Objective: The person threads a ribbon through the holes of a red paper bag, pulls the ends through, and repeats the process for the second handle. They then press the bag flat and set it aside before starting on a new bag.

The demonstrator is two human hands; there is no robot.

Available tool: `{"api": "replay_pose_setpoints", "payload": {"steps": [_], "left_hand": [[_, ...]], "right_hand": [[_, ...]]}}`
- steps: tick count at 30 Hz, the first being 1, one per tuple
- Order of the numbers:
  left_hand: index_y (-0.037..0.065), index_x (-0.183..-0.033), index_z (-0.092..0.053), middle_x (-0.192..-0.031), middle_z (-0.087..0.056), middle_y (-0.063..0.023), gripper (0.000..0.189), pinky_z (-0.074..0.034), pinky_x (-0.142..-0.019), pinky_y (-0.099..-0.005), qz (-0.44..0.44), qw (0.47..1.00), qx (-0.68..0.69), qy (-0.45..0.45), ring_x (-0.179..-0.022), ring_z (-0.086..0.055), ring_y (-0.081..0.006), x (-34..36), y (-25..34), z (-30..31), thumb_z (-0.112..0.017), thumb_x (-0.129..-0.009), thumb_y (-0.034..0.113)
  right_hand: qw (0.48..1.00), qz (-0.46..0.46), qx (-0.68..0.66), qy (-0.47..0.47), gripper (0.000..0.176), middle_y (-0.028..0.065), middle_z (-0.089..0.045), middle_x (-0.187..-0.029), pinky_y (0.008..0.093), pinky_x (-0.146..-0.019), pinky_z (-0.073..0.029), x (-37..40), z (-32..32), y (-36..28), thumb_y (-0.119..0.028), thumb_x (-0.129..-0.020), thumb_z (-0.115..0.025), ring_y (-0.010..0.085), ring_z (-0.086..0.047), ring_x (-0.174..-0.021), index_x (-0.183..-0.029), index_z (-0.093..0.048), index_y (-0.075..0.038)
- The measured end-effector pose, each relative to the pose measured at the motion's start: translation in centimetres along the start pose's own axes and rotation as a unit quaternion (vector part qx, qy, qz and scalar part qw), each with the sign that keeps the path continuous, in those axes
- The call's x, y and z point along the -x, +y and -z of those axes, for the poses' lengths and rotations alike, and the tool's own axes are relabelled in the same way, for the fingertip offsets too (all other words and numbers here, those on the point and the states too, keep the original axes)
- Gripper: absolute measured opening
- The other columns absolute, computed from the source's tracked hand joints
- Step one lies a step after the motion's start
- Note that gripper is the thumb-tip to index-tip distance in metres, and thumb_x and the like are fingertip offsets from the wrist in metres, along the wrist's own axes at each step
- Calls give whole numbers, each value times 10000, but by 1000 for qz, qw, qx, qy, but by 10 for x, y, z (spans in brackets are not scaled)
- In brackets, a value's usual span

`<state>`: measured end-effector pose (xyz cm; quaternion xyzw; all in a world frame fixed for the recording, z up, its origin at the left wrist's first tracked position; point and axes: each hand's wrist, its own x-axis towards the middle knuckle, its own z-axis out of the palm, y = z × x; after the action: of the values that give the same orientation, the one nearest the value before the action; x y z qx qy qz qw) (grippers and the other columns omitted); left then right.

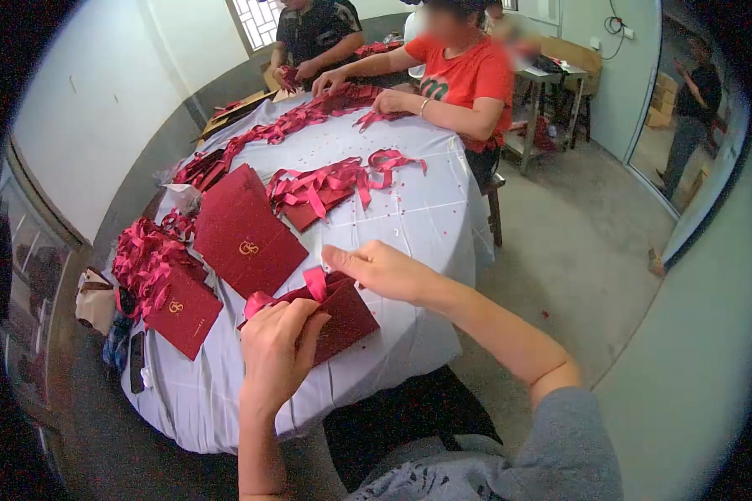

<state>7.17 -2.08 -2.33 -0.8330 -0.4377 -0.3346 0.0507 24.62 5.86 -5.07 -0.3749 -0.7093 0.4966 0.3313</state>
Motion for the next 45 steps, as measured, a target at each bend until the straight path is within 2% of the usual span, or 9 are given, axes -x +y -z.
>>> {"api": "replay_pose_setpoints", "payload": {"steps": [2, 4, 7, 11, 14, 18, 22, 34, 45], "left_hand": [[40, -785, -573, -658, -572, -96, 122, -438, -560, -351, -3, 1000, -1, -3, -591, -566, -265, 0, -1, 0, -673, -739, 93], [41, -785, -573, -657, -571, -95, 123, -437, -558, -351, -5, 1000, -2, 0, -590, -566, -264, 0, -2, -1, -674, -736, 92], [44, -785, -575, -656, -571, -94, 122, -437, -557, -350, -5, 1000, 0, 2, -589, -565, -263, 1, -3, -1, -675, -734, 92], [43, -782, -578, -661, -575, -96, 118, -439, -559, -348, 1, 1000, -3, -2, -593, -569, -265, 0, -1, 0, -674, -732, 91], [55, -743, -535, -587, -524, -56, 146, -403, -516, -328, -31, 999, -9, 25, -548, -539, -210, -1, -4, -3, -671, -740, 107], [54, -748, -537, -590, -526, -60, 130, -406, -519, -328, -40, 999, 0, 34, -552, -540, -213, 0, -5, -3, -660, -749, 97], [32, -761, -572, -660, -576, -111, 120, -433, -557, -360, -4, 1000, 18, 11, -595, -566, -280, 0, -2, -1, -672, -727, 89], [55, -730, -526, -596, -545, -67, 138, -414, -522, -338, -25, 999, 20, 30, -545, -544, -226, -1, -6, -3, -656, -746, 99], [53, -707, -527, -584, -537, -73, 137, -410, -518, -335, -21, 999, 20, 31, -535, -538, -231, -3, -5, -1, -657, -738, 84]], "right_hand": [[989, -17, -145, 12, 638, 106, -624, -744, 301, -670, -458, -4, -2, 4, -528, -935, -364, 166, -566, -693, -832, -638, 38], [993, 14, 98, 61, 720, 96, -607, -667, 314, -658, -443, -8, 10, 4, -638, -886, -334, 195, -575, -664, -707, -619, -3], [985, -85, 134, -65, 727, 58, -634, -774, 311, -683, -441, 5, 24, -17, -654, -884, -307, 159, -576, -743, -773, -644, -19], [997, -55, 13, -60, 663, 38, -636, -854, 308, -718, -437, 0, 10, 10, -606, -903, -344, 148, -573, -813, -821, -654, -26], [969, 51, -242, -19, 482, -9, -609, -818, 240, -724, -408, -1, -10, -11, -464, -908, -500, 66, -509, -770, -903, -672, -14], [985, 71, -124, -94, 185, -23, -609, -748, 206, -659, -409, -8, -5, -29, -210, -847, -642, 26, -502, -731, -891, -675, -33], [993, 96, -36, -53, 144, 24, -646, -752, 220, -668, -446, -12, -8, -38, -139, -812, -657, 53, -559, -730, -866, -683, -8], [974, 160, -158, 17, 231, 85, -673, -860, 241, -748, -491, -24, -10, -40, -177, -904, -564, 131, -644, -817, -953, -653, 30], [952, 231, -189, 66, 247, 103, -651, -851, 255, -676, -525, -31, -7, -45, -163, -937, -501, 176, -662, -763, -941, -599, 63]]}}
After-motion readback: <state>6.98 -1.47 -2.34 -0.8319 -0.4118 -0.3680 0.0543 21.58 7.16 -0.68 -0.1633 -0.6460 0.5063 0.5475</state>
